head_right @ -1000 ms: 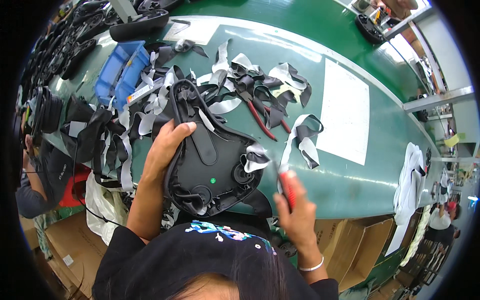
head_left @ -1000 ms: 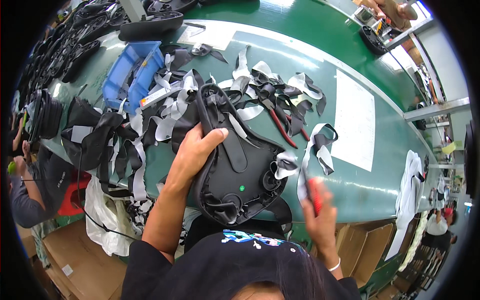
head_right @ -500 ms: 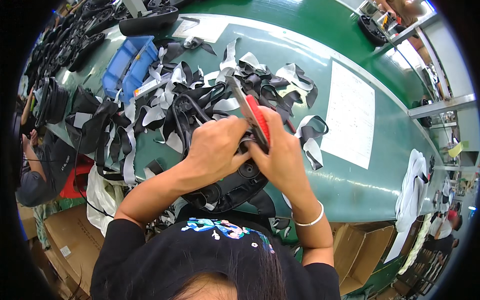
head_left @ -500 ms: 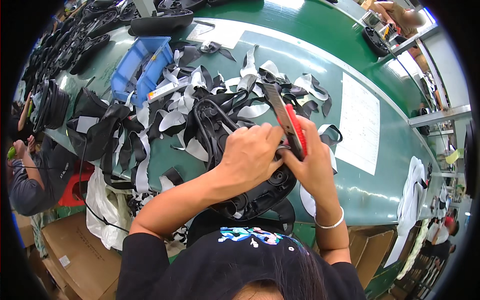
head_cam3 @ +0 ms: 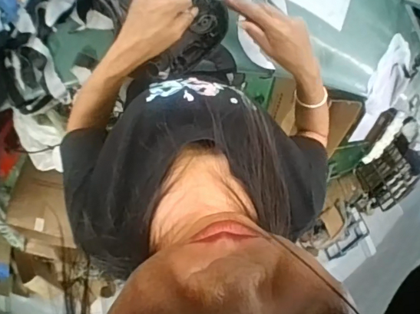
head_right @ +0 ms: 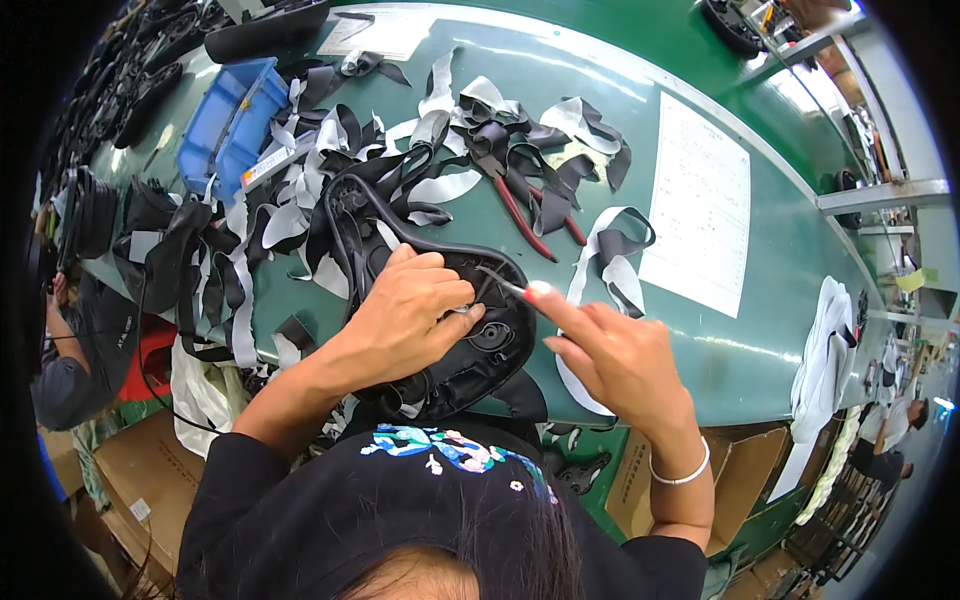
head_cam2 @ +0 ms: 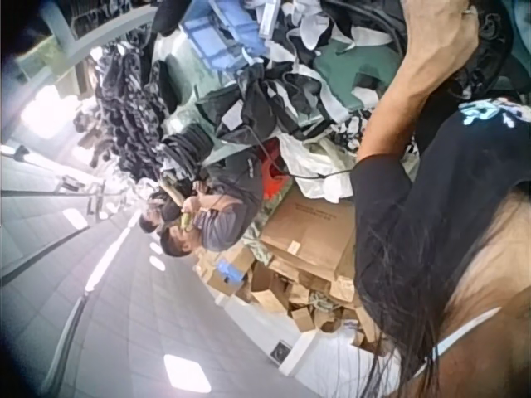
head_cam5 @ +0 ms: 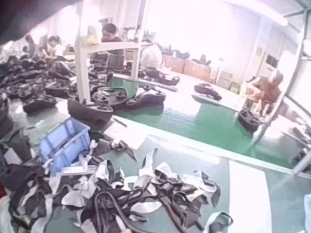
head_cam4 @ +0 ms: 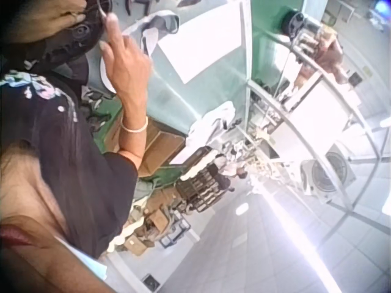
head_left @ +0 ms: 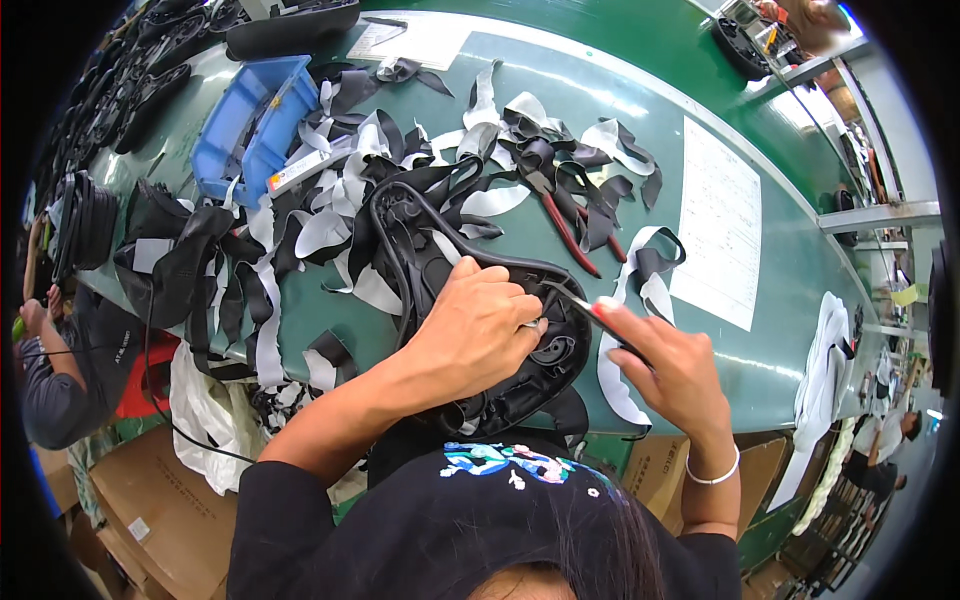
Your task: The person uses a red utility knife to trim excess black fabric from the underside of bicycle seats. They pick up a seat, cut the loose material around the edges, and place the finished seat on a green conveyor belt. The process is repeated for multiple seats in a factory setting.
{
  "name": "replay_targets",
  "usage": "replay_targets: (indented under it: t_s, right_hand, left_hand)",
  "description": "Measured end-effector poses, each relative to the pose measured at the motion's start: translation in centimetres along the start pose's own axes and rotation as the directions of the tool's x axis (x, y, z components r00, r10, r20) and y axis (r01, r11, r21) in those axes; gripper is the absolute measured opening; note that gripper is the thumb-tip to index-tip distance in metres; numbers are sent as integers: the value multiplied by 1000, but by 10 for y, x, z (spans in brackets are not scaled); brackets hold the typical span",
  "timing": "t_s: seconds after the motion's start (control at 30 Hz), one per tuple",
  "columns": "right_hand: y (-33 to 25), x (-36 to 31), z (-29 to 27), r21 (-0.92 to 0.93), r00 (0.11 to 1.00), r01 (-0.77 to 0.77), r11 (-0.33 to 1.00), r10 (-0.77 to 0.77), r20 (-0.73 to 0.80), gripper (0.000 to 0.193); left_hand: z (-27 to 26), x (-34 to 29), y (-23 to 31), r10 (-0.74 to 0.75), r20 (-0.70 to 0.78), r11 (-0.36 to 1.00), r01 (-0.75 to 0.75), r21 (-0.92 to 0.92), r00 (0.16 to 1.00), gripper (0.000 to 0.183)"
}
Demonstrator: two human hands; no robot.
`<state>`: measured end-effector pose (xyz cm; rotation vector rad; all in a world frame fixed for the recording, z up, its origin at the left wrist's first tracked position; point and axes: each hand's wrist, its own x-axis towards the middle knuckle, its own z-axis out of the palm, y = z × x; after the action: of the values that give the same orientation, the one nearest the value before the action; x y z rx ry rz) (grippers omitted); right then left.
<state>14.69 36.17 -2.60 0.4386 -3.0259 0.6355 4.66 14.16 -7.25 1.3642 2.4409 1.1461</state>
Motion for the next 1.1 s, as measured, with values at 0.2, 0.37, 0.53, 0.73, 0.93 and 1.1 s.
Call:
replay_targets:
  t_s: [0.2, 0.37, 0.53, 0.73, 0.93, 1.1]
  right_hand:
    - [-18, -10, 4, -205, 988, -65, 977, 91, 121, 59]
    - [-61, -67, 43, -32, 941, -335, 942, 333, -58, 59]
    - [-58, -54, 44, 56, 918, -382, 922, 386, -88, 62]
    - [-38, -12, 53, -170, 940, -335, 927, 318, -121, 55]
    - [-60, -8, 48, -137, 885, -465, 875, 462, -53, 50]
    - [-35, 34, 28, -276, 911, -413, 868, 398, -111, 43]
  left_hand:
    - [-24, 6, 3, -424, 258, 748, 496, -441, 868, 25]
    - [-24, 2, -8, -511, 91, 358, 308, -882, 855, 19]
    - [-25, 7, 2, -332, 109, 159, 170, -973, 937, 21]
    - [-37, 48, -18, -181, -256, 335, -185, -924, 950, 26]
    - [-45, 42, -20, -220, -350, 563, -174, -808, 910, 18]
    - [-40, 62, -40, 293, -97, 757, -169, 631, 951, 14]
